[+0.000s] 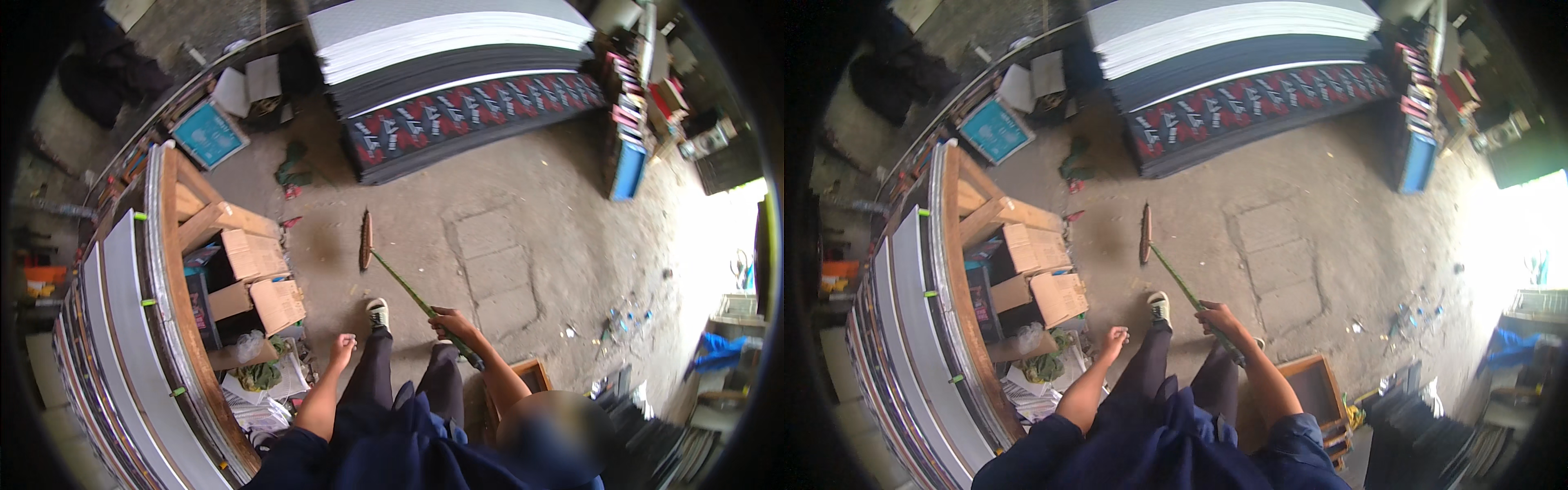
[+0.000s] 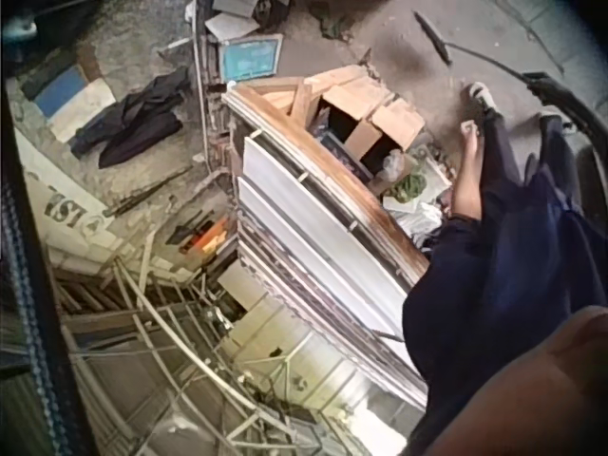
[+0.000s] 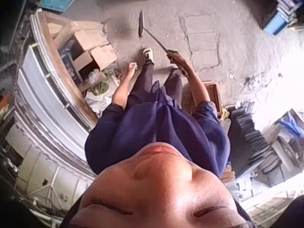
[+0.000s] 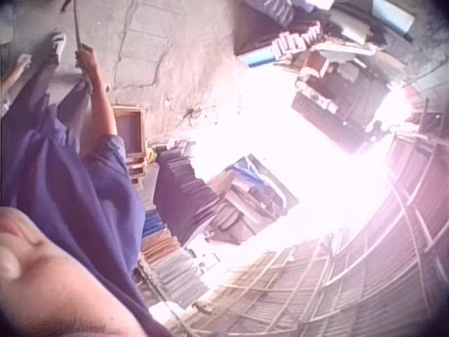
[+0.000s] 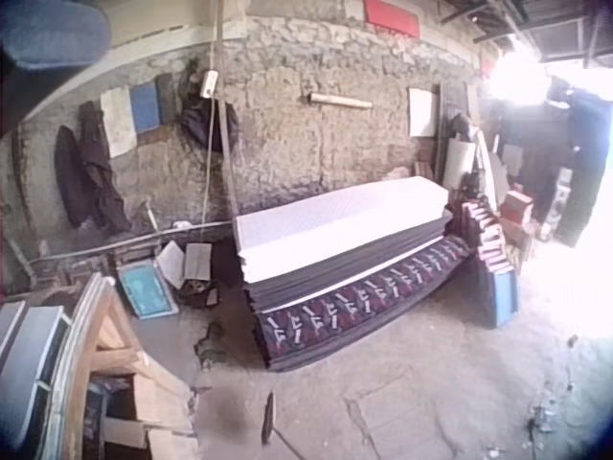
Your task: The person sweeps debris on a concrete floor using a broom, then gathers the swept material by hand and places it into a white sack. The person moves around a cluttered workshop area while performing the cleaning task.
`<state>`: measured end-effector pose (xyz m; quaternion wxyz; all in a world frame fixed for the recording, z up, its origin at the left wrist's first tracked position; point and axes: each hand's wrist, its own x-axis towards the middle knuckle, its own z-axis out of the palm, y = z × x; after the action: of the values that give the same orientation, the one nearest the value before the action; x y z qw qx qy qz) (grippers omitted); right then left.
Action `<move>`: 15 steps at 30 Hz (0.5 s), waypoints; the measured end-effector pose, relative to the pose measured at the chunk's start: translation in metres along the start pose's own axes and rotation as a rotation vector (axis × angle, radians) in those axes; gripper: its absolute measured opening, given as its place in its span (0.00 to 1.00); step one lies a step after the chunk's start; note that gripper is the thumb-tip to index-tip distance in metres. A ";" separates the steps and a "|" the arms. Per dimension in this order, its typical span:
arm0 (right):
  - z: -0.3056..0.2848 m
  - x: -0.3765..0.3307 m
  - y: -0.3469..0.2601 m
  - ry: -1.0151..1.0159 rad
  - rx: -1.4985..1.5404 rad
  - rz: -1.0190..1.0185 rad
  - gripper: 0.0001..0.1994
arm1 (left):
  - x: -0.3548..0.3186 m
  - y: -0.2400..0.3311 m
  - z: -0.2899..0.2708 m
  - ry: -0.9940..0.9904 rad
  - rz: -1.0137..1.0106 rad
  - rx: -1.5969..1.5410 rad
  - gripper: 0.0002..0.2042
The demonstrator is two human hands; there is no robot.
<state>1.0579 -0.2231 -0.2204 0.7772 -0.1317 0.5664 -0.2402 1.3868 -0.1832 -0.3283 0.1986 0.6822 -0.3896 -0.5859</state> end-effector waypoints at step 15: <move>0.078 0.119 -0.077 0.194 -0.548 -0.044 0.19 | 0.028 -0.045 -0.100 0.164 -0.115 -0.118 0.08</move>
<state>1.1432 -0.3563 -0.2556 0.6497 -0.3253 0.6788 -0.1064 1.4962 -0.1957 -0.3558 0.2360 0.7362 -0.2972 -0.5604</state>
